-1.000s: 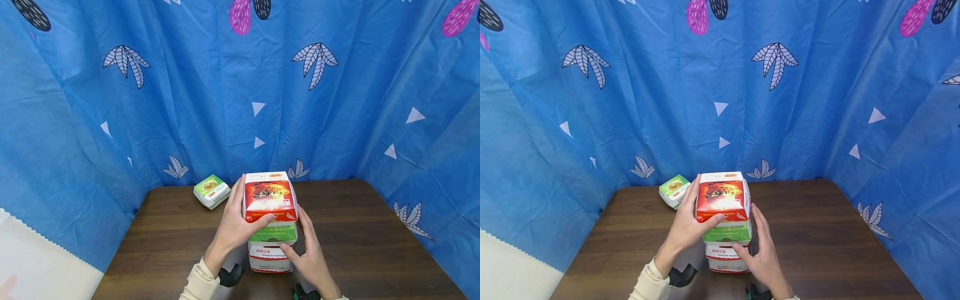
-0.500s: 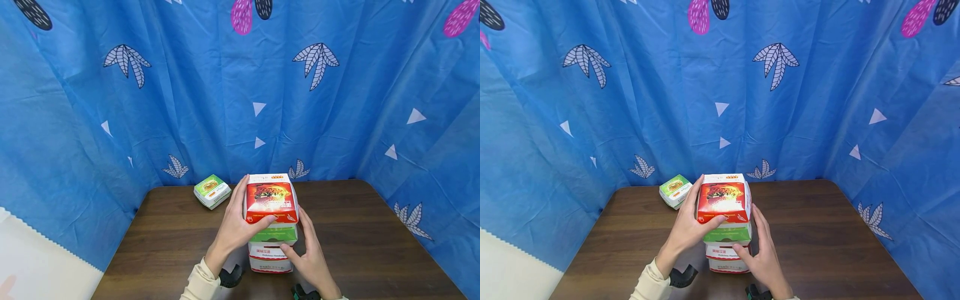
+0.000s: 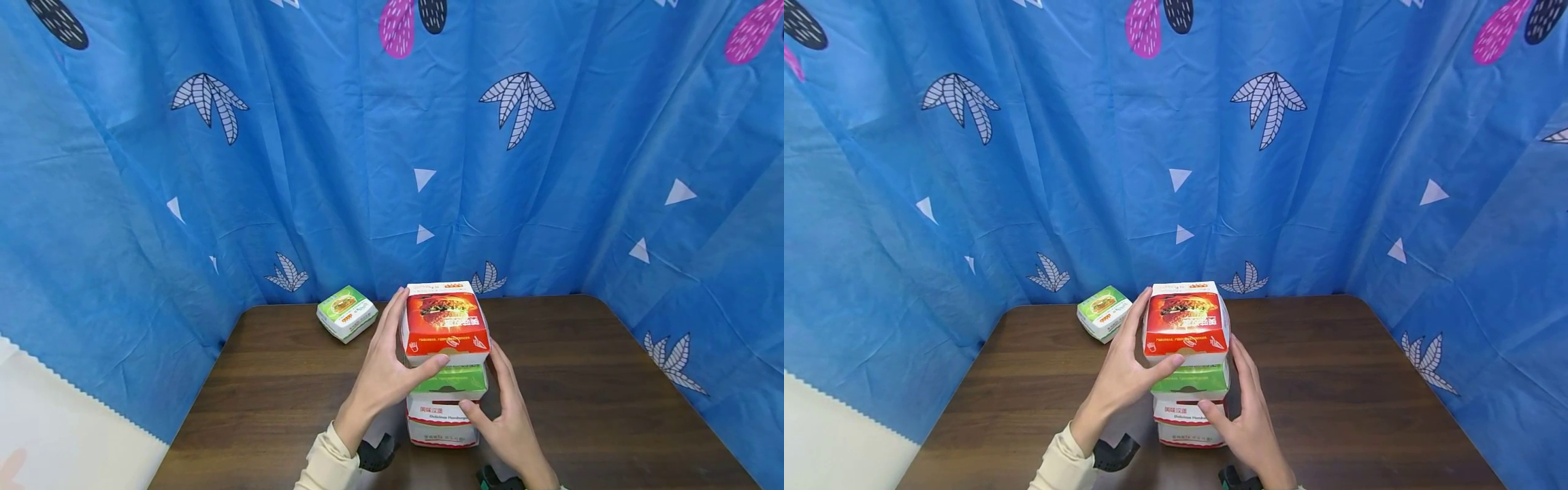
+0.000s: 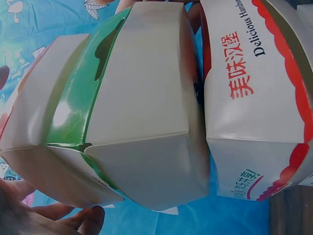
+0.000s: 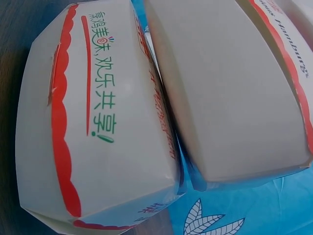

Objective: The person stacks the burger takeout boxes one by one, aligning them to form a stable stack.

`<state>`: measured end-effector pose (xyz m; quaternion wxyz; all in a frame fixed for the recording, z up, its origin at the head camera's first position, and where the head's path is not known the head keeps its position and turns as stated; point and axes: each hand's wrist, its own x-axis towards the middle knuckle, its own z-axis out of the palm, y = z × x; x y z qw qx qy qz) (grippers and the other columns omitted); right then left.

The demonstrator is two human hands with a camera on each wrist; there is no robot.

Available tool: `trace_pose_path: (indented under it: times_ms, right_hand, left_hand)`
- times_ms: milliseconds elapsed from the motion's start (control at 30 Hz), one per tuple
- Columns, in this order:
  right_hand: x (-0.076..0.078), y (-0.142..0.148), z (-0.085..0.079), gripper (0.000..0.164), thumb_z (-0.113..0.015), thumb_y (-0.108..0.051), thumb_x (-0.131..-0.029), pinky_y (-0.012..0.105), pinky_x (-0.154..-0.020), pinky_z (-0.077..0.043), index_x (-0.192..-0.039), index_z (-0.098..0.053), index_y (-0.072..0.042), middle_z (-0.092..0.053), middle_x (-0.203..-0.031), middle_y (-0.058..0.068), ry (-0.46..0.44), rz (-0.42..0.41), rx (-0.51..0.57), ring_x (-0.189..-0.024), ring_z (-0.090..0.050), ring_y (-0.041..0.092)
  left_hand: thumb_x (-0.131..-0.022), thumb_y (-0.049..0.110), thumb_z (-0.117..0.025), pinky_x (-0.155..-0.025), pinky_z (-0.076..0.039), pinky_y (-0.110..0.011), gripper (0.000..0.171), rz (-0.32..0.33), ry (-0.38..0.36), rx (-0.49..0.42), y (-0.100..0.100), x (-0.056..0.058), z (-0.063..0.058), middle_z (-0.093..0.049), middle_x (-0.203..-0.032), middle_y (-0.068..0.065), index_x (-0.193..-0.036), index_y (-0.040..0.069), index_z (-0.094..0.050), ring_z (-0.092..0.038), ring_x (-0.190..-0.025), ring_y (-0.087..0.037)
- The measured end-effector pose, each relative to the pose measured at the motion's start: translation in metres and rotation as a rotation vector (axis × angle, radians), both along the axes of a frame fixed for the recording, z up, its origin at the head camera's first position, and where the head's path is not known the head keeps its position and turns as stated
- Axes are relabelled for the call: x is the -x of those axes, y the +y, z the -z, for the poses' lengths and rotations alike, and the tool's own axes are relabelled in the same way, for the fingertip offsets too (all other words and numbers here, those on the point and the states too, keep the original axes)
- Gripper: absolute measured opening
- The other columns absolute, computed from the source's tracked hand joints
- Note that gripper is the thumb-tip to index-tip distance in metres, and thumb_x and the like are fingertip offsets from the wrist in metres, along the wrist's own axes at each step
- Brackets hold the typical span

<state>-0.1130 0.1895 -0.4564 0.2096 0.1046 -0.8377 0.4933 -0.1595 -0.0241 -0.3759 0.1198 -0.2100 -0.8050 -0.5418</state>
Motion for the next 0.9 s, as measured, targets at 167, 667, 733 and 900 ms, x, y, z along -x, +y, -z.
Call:
trace_pose_path:
  times_ms: [167,667,733,900]
  right_hand:
    - [0.0005,-0.0004,0.0007,0.100,-0.080,-0.014,-0.087,0.037,-0.111,-0.037,-0.166,-0.019,-0.027,-0.026,-0.168,0.006,0.024,0.002,-0.006,-0.144,-0.026,-0.007]
    - [0.0013,-0.0002,0.0022,0.102,-0.081,-0.011,-0.086,0.011,-0.109,-0.028,-0.165,-0.020,-0.027,-0.026,-0.168,0.005,0.046,-0.037,0.022,-0.144,-0.025,-0.007]
    - [0.0007,-0.0006,0.0019,0.102,-0.081,-0.012,-0.086,0.012,-0.108,-0.028,-0.165,-0.019,-0.028,-0.026,-0.168,0.005,0.044,-0.030,0.016,-0.144,-0.026,-0.007]
    - [0.0009,-0.0008,0.0004,0.101,-0.080,-0.012,-0.087,0.014,-0.108,-0.029,-0.165,-0.018,-0.030,-0.026,-0.168,0.008,0.031,-0.025,0.006,-0.143,-0.025,-0.009]
  left_hand:
    - [-0.080,0.054,-0.080,-0.109,-0.048,-0.056,0.103,-0.004,0.013,0.000,-0.0021,0.0011,0.0018,-0.022,-0.169,0.009,-0.163,0.036,-0.022,-0.029,-0.150,-0.021]
    - [-0.080,0.055,-0.080,-0.107,-0.050,-0.055,0.101,-0.001,-0.012,-0.013,-0.0054,0.0027,0.0019,-0.020,-0.169,0.011,-0.162,0.041,-0.021,-0.028,-0.150,-0.020]
    - [-0.080,0.055,-0.080,-0.107,-0.050,-0.055,0.103,0.003,-0.008,-0.013,-0.0053,0.0040,0.0023,-0.020,-0.169,0.011,-0.162,0.040,-0.020,-0.028,-0.150,-0.020]
    - [-0.080,0.055,-0.080,-0.108,-0.049,-0.055,0.103,0.010,-0.012,-0.017,-0.0049,0.0067,0.0037,-0.020,-0.168,0.012,-0.162,0.041,-0.019,-0.027,-0.150,-0.020]
